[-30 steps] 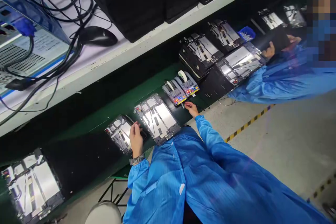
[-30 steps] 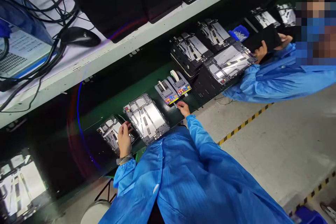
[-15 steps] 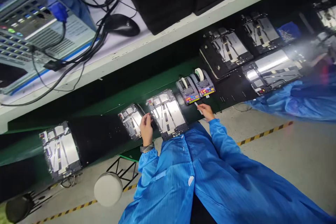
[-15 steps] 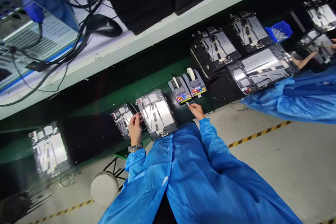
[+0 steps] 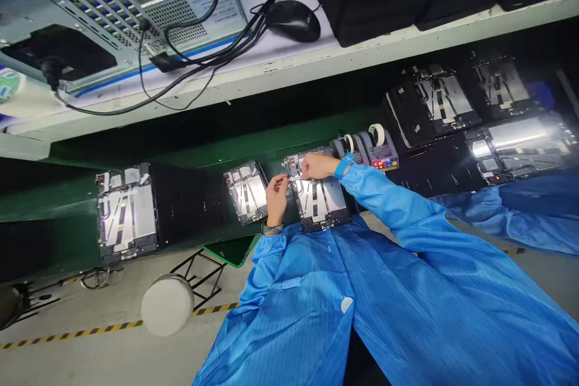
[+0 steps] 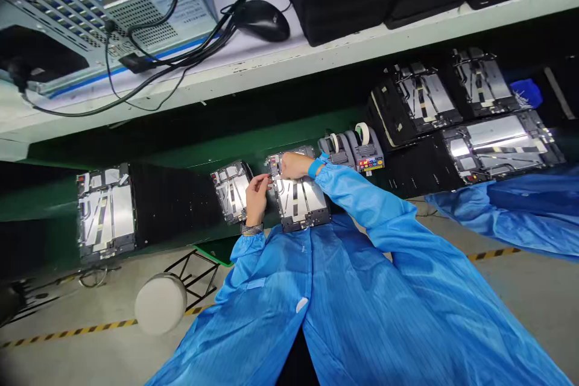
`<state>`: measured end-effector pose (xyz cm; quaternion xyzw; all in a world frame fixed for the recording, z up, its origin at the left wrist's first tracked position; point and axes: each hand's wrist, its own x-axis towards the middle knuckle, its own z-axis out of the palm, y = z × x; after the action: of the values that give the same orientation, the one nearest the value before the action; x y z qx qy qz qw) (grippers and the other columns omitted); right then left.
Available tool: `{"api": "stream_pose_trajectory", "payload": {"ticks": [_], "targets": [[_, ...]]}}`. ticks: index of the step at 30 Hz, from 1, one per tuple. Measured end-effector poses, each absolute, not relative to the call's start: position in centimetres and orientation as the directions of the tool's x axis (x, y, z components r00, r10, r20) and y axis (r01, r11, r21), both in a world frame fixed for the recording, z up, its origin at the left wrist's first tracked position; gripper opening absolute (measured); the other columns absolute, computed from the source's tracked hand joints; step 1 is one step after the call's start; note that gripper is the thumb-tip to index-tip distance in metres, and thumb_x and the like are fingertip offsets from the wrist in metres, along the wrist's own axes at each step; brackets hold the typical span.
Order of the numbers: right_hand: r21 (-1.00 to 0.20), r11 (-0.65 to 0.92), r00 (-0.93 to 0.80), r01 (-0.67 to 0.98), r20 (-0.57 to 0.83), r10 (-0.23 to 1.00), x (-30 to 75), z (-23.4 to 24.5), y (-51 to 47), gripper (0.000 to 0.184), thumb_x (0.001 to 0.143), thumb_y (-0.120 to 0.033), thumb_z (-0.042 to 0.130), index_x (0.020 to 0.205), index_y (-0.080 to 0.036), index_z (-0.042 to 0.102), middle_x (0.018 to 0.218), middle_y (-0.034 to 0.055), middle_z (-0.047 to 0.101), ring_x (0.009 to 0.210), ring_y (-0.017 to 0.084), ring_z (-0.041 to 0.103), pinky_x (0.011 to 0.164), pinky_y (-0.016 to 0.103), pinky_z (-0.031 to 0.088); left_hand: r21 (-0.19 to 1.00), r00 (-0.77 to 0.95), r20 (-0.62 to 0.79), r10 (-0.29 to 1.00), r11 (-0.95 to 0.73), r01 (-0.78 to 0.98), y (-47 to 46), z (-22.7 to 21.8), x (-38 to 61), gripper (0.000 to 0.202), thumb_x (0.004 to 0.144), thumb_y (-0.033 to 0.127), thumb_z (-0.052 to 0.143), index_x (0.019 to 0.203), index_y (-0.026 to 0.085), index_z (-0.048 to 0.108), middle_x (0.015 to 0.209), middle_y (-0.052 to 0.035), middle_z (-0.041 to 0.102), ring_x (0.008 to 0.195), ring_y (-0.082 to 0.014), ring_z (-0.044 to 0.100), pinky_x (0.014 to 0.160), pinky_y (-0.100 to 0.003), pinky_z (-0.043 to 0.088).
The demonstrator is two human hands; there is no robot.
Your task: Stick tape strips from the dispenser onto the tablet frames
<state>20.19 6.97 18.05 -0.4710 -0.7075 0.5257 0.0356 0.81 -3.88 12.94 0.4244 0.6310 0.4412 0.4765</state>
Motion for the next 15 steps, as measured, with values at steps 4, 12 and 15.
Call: {"api": "stream_pose_trajectory", "payload": {"ticks": [4, 12, 15], "targets": [[-0.737, -0.028, -0.512, 0.676, -0.496, 0.702, 20.4, 18.4, 7.3, 0.032, 0.069, -0.032, 0.093, 0.059, -0.012, 0.070, 0.046, -0.0021, 0.057, 0.044, 0.009, 0.053, 0.057, 0.024, 0.043, 0.968, -0.181, -0.208, 0.961, 0.229, 0.105, -3.8, 12.8, 0.8, 0.035, 0.094, 0.048, 0.066, 0.112, 0.019, 0.073, 0.107, -0.0094, 0.072, 0.095, -0.0207, 0.066, 0.086, -0.035, 0.053], [-0.724, -0.031, -0.471, 0.689, -0.480, 0.740, 20.0, 17.4, 7.2, 0.029, 0.063, -0.019, 0.094, 0.055, -0.013, 0.067, 0.046, -0.0004, 0.051, 0.069, 0.020, 0.066, 0.072, 0.030, 0.047, 0.960, -0.150, -0.206, 0.967, 0.229, 0.161, -3.2, 13.7, 1.2, 0.034, 0.090, 0.046, 0.072, 0.110, 0.019, 0.071, 0.108, -0.0101, 0.071, 0.093, -0.0196, 0.065, 0.084, -0.033, 0.052], [-0.676, 0.025, -0.475, 0.736, -0.490, 0.730, 19.7, 17.9, 7.1, 0.024, 0.069, -0.020, 0.091, 0.059, -0.013, 0.070, 0.050, 0.0025, 0.055, 0.074, 0.023, 0.067, 0.073, 0.031, 0.048, 0.947, -0.146, -0.168, 0.975, 0.201, 0.252, -2.7, 14.0, 1.2, 0.032, 0.085, 0.042, 0.077, 0.106, 0.019, 0.069, 0.103, -0.0093, 0.070, 0.083, -0.0176, 0.064, 0.078, -0.033, 0.052]]}}
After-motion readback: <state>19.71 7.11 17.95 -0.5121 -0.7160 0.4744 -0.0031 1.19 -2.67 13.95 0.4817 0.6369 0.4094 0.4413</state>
